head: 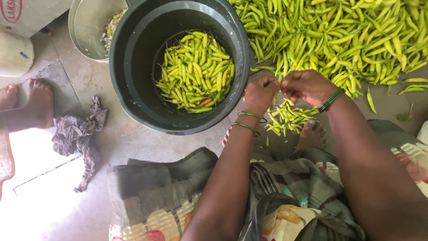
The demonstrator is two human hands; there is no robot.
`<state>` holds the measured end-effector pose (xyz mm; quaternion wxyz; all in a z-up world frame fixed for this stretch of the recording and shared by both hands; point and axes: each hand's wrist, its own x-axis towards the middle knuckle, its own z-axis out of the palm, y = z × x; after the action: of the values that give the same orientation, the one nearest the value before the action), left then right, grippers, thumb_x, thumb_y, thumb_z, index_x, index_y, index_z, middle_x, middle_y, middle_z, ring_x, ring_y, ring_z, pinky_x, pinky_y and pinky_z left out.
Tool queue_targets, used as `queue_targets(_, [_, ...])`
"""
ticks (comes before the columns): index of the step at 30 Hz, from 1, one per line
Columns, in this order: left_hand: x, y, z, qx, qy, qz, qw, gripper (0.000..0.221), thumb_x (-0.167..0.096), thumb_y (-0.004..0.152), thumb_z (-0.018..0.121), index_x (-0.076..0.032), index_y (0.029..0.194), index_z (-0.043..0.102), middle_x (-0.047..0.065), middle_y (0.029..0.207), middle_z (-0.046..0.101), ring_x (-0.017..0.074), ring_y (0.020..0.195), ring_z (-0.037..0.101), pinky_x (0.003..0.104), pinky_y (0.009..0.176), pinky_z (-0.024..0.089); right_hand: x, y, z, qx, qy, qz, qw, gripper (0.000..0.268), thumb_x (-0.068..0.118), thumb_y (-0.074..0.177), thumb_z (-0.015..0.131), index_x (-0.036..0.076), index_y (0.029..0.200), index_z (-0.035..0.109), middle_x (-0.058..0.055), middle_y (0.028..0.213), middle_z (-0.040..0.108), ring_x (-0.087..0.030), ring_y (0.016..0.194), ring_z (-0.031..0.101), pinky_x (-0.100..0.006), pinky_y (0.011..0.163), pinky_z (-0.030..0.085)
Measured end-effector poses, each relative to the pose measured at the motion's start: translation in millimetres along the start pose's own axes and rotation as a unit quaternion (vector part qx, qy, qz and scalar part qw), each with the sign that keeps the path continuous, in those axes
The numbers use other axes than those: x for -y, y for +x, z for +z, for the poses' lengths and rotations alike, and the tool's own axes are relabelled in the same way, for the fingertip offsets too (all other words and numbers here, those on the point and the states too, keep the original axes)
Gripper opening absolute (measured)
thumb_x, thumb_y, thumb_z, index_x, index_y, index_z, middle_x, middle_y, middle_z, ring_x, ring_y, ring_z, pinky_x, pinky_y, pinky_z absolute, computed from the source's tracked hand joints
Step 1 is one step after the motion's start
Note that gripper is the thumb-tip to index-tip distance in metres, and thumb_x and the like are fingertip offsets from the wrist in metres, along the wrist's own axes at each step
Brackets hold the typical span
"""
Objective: The person sits on the floor and removes the stems from green chilies by hand, placing the prepared chilies into a black bucket. The person handles the chilies one at a time from a large pile on the floor.
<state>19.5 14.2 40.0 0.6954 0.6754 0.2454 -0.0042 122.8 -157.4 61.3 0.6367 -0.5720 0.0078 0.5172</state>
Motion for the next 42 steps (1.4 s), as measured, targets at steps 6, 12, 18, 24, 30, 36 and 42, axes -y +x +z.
queue_targets(6, [-10, -5, -4, 0.016, 0.054, -0.027, 0.998, 0.022, -0.021, 0.088, 0.068, -0.004, 0.1, 0.076, 0.008, 0.079, 0.075, 0.0117, 0.066, 0.066, 0.029, 0.061, 0.053, 5, 7, -4, 0.005, -0.061, -0.064, 0.996, 0.014, 0.011, 0.096, 0.073, 0.0, 0.103, 0.07, -0.008, 0.086, 0.071, -0.012, 0.069, 0.063, -0.026, 0.062, 0.049])
queue_targets(12, [-27, -4, -2, -0.033, 0.098, -0.035, 0.994, 0.022, -0.023, 0.089, 0.067, -0.003, 0.089, 0.077, 0.013, 0.071, 0.073, 0.0217, 0.064, 0.071, 0.037, 0.064, 0.057, 5, 11, 23, -0.14, -0.442, -0.293, 0.836, 0.009, 0.01, 0.087, 0.074, 0.003, 0.093, 0.07, -0.008, 0.08, 0.07, -0.014, 0.07, 0.065, -0.027, 0.067, 0.053])
queue_targets(18, [-76, -3, -32, -0.19, 0.181, 0.125, 0.957, 0.016, -0.021, 0.083, 0.073, -0.01, 0.092, 0.079, 0.011, 0.086, 0.077, 0.0277, 0.077, 0.077, 0.039, 0.074, 0.061, -13, 26, -5, -0.153, -0.55, -0.071, 0.818, 0.028, 0.032, 0.08, 0.082, 0.008, 0.089, 0.073, -0.011, 0.085, 0.074, -0.022, 0.076, 0.071, -0.036, 0.076, 0.056])
queue_targets(24, [-112, -14, -68, -0.428, 0.38, 0.227, 0.788, 0.062, -0.02, 0.07, 0.078, -0.002, 0.128, 0.064, 0.024, 0.113, 0.07, 0.0409, 0.097, 0.068, 0.046, 0.079, 0.051, -99, 57, -27, -0.194, -0.691, -0.026, 0.696, 0.028, 0.038, 0.094, 0.066, 0.012, 0.103, 0.072, -0.014, 0.102, 0.074, -0.035, 0.092, 0.07, -0.049, 0.081, 0.056])
queue_targets(30, [-101, -11, -40, -0.223, 0.179, 0.187, 0.94, 0.032, -0.016, 0.093, 0.067, -0.006, 0.124, 0.066, 0.018, 0.11, 0.073, 0.0319, 0.096, 0.075, 0.04, 0.088, 0.059, -125, 72, -33, -0.221, -0.683, 0.017, 0.696, 0.02, 0.028, 0.092, 0.062, 0.016, 0.103, 0.074, -0.01, 0.112, 0.073, -0.034, 0.103, 0.068, -0.049, 0.086, 0.056])
queue_targets(36, [-76, -11, -14, -0.054, 0.265, 0.138, 0.953, 0.03, -0.016, 0.095, 0.063, -0.008, 0.123, 0.07, 0.017, 0.12, 0.073, 0.0373, 0.105, 0.073, 0.043, 0.091, 0.058, -98, 69, -35, -0.172, -0.475, -0.084, 0.859, 0.021, 0.022, 0.087, 0.07, 0.01, 0.103, 0.077, -0.01, 0.095, 0.078, -0.023, 0.085, 0.076, -0.035, 0.082, 0.06])
queue_targets(42, [-69, -20, -5, -0.002, 0.367, 0.125, 0.922, 0.049, -0.009, 0.083, 0.061, -0.003, 0.132, 0.058, 0.022, 0.144, 0.055, 0.0424, 0.105, 0.066, 0.05, 0.084, 0.053, -41, 31, -16, -0.124, -0.395, -0.126, 0.902, 0.021, 0.017, 0.082, 0.075, 0.005, 0.098, 0.078, -0.005, 0.084, 0.077, -0.012, 0.075, 0.071, -0.028, 0.072, 0.057])
